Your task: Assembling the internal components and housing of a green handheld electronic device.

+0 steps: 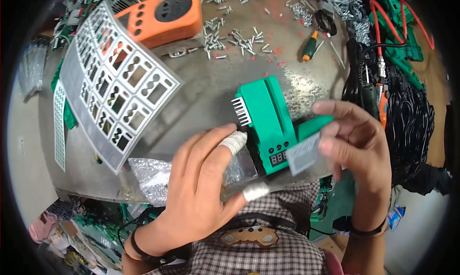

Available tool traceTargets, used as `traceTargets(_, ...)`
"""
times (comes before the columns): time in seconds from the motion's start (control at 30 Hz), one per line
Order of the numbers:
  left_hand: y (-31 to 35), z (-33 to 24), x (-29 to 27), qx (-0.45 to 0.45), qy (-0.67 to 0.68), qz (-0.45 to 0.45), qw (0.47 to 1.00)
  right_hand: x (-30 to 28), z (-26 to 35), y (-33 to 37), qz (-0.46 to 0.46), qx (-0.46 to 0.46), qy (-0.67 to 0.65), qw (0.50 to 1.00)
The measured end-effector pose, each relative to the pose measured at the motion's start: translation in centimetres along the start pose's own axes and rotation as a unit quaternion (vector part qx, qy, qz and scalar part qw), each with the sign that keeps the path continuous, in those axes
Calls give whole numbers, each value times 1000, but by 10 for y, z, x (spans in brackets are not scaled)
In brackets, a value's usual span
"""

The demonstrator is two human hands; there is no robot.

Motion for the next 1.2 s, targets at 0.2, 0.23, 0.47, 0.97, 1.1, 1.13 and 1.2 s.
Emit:
traceTargets(0.2,5,11,15,17,43,30,998,17,-23,-6,-61,-31,-5,998)
traceTargets(0.23,5,12,16,15,46,35,998,19,-25,-6,-66,-24,-16,997)
traceTargets(0.47,6,14,19,20,65,7,998,19,-34,-3,-79,-60,-28,995)
traceTargets(0.97,9,13,22,25,64,-16,998,18,-36,-3,-75,-95,-8,993)
traceTargets(1.1,9,13,22,26,68,-16,997,18,-35,-2,-77,-82,-12,994)
traceTargets(1.13,9,13,22,27,69,-15,997,17,-36,-2,-76,-81,-16,994)
traceTargets(1.2,10,14,22,30,65,-18,997,17,-36,-2,-76,-79,-25,994)
Point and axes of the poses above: each hand's wrist, its own y-axis away from the middle knuckle, its own x-axis out of the palm, z = x × y, the point moved 3 cm from there along -y, towards the middle knuckle, and after that the axes turned 9 degrees about -y, right-handed, at the moved point
